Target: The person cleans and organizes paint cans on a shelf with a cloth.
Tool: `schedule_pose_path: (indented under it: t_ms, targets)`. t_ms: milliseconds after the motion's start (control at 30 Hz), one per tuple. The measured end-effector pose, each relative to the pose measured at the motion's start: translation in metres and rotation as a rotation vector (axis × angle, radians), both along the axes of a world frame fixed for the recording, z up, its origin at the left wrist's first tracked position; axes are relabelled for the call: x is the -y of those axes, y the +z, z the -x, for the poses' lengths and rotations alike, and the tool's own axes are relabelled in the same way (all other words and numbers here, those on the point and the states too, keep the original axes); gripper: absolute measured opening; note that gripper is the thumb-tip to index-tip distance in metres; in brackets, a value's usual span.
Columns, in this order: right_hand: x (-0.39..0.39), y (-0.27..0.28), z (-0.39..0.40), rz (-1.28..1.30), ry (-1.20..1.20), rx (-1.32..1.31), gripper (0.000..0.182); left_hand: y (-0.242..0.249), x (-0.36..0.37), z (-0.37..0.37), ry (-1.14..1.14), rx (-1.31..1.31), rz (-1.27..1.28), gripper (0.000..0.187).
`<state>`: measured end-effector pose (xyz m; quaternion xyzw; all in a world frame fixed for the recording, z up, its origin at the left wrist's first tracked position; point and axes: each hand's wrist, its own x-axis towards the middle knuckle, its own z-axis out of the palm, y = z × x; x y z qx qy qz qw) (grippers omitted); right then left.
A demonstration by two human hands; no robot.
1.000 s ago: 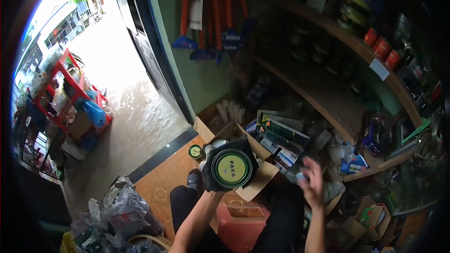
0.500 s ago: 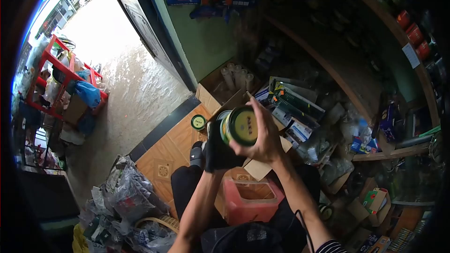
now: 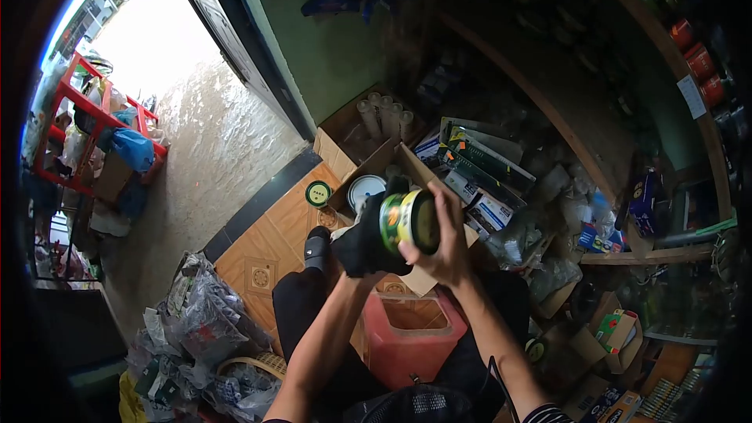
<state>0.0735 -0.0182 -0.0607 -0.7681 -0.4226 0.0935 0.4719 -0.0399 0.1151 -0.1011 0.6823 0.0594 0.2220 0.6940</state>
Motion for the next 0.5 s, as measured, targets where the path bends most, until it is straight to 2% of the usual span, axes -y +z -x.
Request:
schedule_pose_path:
  t_ms: [33, 67, 100, 167, 233, 300, 333, 400, 433, 467, 500]
  targets:
    - [-0.001, 0.0, 0.006, -0.009, 0.048, 0.066, 0.107, -0.026, 0.006, -0.002, -0.151, 0.114, 0.633, 0.068]
    - [-0.003, 0.005, 0.012, -0.037, 0.092, 0.062, 0.106, -0.052, 0.011, -0.003, -0.193, 0.155, 1.105, 0.058]
    - [-0.006, 0.008, 0.013, -0.054, 0.132, 0.106, 0.105, -0.074, 0.019, 0.0, -0.102, 0.037, 0.752, 0.056]
    - [-0.011, 0.014, 0.008, -0.093, 0.134, 0.141, 0.103, -0.067, 0.021, -0.006, -0.08, 0.07, 0.968, 0.058]
    - [-0.008, 0.01, -0.006, -0.098, 0.025, 0.026, 0.102, -0.044, 0.017, -0.007, -0.067, 0.006, 1.034, 0.06]
    - [-0.003, -0.002, -0.018, -0.134, -0.05, -0.092, 0.102, -0.02, 0.018, -0.016, -0.003, -0.107, 0.786, 0.052]
    - [-0.001, -0.005, -0.018, -0.11, -0.048, -0.051, 0.102, -0.008, 0.018, -0.02, 0.028, -0.167, 0.664, 0.047]
    - [0.002, -0.008, -0.014, -0.067, -0.035, 0.026, 0.102, -0.03, 0.014, -0.018, -0.046, -0.07, 1.049, 0.045]
    - [0.002, -0.004, -0.01, -0.041, 0.012, 0.087, 0.104, -0.043, 0.011, -0.021, -0.084, 0.061, 1.286, 0.041]
    - [0.001, -0.005, -0.004, -0.076, 0.059, 0.043, 0.105, -0.057, 0.003, -0.011, -0.167, -0.011, 1.236, 0.04]
    - [-0.002, -0.001, 0.004, -0.103, 0.098, 0.064, 0.105, -0.088, 0.0, -0.007, -0.23, 0.046, 1.192, 0.04]
